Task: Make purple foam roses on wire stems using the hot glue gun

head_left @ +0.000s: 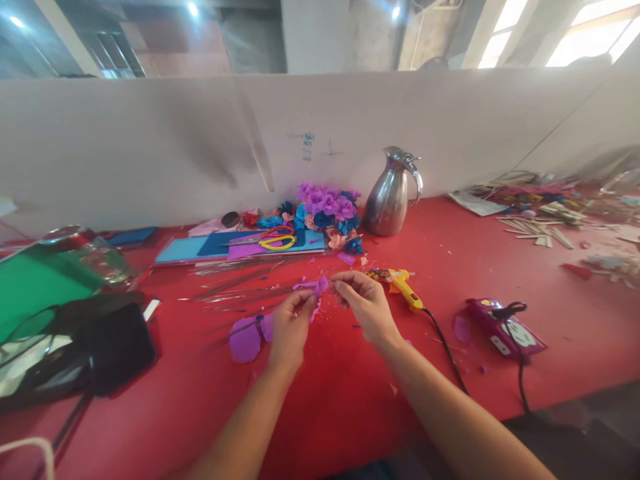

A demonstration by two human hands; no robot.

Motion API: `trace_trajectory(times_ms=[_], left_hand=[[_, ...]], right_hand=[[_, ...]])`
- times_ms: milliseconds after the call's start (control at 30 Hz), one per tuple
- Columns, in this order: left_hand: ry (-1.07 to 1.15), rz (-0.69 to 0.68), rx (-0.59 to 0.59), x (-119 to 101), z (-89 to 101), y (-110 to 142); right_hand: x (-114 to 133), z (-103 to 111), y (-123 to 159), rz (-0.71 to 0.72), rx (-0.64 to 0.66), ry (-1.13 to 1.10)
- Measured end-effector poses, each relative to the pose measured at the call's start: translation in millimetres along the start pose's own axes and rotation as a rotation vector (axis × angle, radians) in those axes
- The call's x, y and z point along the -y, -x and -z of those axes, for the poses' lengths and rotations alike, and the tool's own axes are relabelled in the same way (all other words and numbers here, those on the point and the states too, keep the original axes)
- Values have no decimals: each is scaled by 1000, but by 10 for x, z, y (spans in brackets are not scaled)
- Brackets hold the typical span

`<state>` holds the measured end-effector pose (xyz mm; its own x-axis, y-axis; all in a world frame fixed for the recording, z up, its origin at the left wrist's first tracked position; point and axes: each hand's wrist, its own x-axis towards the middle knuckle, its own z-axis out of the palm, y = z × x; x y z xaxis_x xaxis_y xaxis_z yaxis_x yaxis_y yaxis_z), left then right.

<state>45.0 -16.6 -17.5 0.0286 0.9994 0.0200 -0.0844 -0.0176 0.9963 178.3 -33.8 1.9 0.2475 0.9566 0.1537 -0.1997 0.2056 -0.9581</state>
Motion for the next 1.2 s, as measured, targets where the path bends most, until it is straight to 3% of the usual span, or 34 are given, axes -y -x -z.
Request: trace_trajectory(times_ms=[200, 333, 500, 667, 967, 1200], left_hand=[[247, 79, 110, 12, -15, 0], [292, 118, 158, 0, -38, 13], [325, 158, 168, -34, -37, 23], [309, 160, 195, -56, -32, 38], [286, 182, 86, -27, -53, 23], [367, 179, 104, -83, -62, 46]], right_hand=[[-87, -19, 40, -2, 147, 163], [-137, -1, 29, 34, 138, 204], [-157, 8, 11, -47, 108, 114], [-162, 9, 22, 5, 88, 145], [-186, 15, 28, 152, 13, 350], [-125, -35, 85, 215, 41, 409]])
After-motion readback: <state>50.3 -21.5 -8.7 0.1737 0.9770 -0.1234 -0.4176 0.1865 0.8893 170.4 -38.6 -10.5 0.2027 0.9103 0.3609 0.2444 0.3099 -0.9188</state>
